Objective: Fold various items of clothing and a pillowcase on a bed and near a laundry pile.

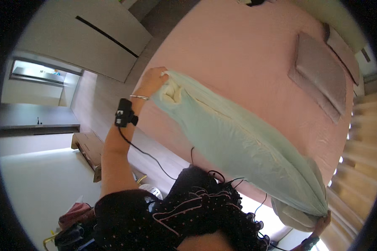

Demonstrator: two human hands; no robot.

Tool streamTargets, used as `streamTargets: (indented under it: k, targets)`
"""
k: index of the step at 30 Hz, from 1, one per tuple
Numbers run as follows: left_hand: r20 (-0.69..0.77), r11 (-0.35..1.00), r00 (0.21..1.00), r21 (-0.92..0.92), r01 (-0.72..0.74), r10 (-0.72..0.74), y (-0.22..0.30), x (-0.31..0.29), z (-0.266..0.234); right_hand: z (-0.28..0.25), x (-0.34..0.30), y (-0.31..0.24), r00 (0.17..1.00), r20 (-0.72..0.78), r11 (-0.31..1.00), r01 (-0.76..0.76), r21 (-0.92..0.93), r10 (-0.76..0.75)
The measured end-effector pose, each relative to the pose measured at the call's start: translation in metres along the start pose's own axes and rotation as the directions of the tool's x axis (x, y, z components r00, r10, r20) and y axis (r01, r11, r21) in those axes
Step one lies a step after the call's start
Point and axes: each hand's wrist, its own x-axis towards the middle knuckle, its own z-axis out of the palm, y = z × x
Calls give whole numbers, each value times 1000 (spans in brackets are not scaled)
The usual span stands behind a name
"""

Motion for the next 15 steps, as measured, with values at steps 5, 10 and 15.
streamTargets:
  k: [5,10,15]
  targets:
    - [-65,983,981,4,183,-182,14,-52,-74,-24,17,21,952,32,942,-306,142,304]
    - [-74,972,972,-85,217,-224,-19,-90,-51,-30,22,7,973,1,972,-231,45,231]
    - [56,950,978,-230,209,-201,-71,-109,60,-4,10,-12,972,125,978,-191,-87,201]
